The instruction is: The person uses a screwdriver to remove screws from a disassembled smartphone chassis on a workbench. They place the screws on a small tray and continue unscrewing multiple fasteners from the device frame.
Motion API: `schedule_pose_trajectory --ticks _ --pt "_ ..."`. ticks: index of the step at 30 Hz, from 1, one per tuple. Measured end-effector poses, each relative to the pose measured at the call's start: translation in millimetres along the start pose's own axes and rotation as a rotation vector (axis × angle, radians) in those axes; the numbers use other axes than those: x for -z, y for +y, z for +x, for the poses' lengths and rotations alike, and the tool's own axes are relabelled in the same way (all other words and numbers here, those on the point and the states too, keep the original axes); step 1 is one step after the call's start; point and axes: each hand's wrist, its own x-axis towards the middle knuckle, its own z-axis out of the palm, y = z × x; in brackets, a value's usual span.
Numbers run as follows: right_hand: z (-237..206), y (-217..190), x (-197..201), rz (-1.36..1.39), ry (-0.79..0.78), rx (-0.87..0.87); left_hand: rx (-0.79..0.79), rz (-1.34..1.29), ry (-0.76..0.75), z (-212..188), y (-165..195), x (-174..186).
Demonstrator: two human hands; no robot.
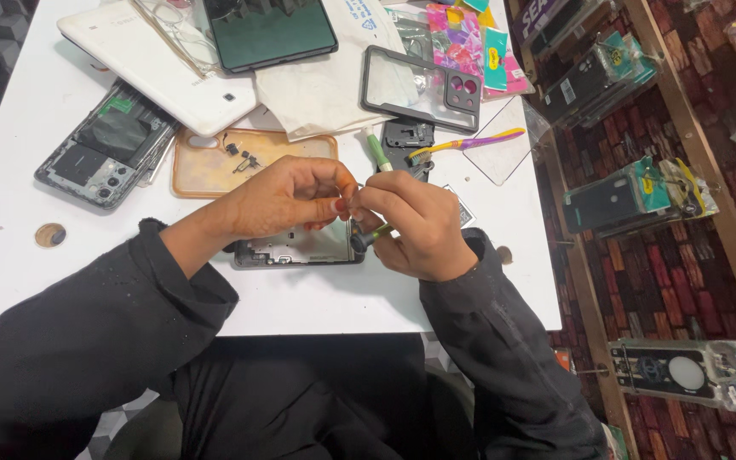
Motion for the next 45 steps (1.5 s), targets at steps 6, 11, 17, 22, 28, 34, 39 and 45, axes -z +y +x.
schedule_pose_trajectory --ticks 6,11,17,22,28,34,39,45 --pt "-0.8 -0.3 0.2 0.049 0.013 -0.044 -0.001 -0.002 0.007 -1.4 4.8 0.8" --pt "-1.0 -2.6 -2.8 0.081 0.058 -0.110 0.008 0.022 0.026 -0.8 6.7 1.3" --pt "-1.3 -3.0 -3.1 0.109 0.062 -0.160 -0.004 0.018 0.025 -0.2 6.1 0.9" --pt "-1.4 -3.5 -2.8 0.131 0.061 -0.219 0.000 0.027 0.033 0.1 8.5 0.4" --pt "1.5 -4.6 0.4 0.090 0.155 -0.283 -0.037 0.669 0.049 -2.7 22.3 -7.5" --pt "6.7 -7.4 0.8 -0.002 0.154 -0.338 -0.095 1.062 -0.102 -4.6 30.6 -18.5" --pt "8.5 -6.5 -0.2 0.029 0.108 -0.413 -0.251 1.075 -0.064 -3.7 27.0 -18.7" --pt "8.4 -3.7 -0.1 0.082 0.071 -0.502 -0.221 1.139 -0.047 -4.4 23.7 -15.8"
